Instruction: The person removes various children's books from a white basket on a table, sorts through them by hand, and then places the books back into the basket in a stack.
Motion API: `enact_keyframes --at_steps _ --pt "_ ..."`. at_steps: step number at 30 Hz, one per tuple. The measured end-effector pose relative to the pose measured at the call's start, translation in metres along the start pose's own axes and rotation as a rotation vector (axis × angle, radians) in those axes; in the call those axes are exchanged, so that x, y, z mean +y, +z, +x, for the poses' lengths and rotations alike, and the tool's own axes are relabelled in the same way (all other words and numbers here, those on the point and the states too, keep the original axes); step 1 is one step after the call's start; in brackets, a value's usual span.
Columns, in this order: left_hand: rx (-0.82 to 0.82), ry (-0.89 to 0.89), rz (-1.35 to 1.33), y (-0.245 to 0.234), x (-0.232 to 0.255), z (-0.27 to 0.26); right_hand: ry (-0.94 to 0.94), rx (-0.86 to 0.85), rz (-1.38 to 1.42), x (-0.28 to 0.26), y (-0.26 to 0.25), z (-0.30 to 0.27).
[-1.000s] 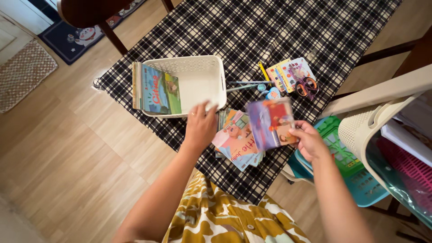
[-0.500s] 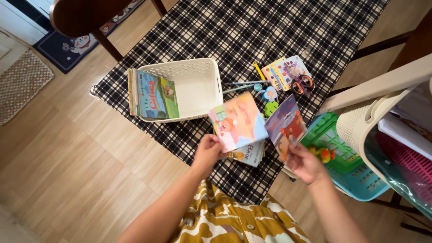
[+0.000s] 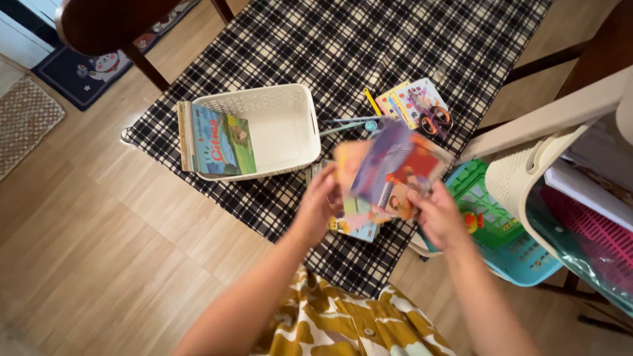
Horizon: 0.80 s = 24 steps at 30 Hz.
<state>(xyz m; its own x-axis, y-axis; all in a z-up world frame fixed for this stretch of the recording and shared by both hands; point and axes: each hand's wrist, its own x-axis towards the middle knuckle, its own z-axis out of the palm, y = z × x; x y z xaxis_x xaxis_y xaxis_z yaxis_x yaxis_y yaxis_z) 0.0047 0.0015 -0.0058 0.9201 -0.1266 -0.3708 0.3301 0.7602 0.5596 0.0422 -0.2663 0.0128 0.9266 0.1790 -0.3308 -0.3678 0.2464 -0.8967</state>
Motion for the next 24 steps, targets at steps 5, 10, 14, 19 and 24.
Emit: enact_keyframes --at_steps 5,10,14,19,24 --pt "0.03 0.092 0.208 0.002 0.018 0.038 -0.021 0.019 0.219 -0.022 0.026 0.017" --pt "-0.044 0.265 0.028 0.003 -0.022 0.047 0.11 0.082 0.559 0.002 0.044 0.013" --pt "-0.368 0.306 1.168 0.001 -0.005 0.031 0.002 0.095 0.4 0.019 -0.004 0.031" --pt "-0.433 0.599 2.111 0.012 0.009 0.064 -0.085 -0.004 0.498 0.005 -0.045 0.018" --pt "-0.409 0.371 2.176 0.005 0.013 0.082 0.031 0.087 0.443 0.013 -0.046 -0.011"
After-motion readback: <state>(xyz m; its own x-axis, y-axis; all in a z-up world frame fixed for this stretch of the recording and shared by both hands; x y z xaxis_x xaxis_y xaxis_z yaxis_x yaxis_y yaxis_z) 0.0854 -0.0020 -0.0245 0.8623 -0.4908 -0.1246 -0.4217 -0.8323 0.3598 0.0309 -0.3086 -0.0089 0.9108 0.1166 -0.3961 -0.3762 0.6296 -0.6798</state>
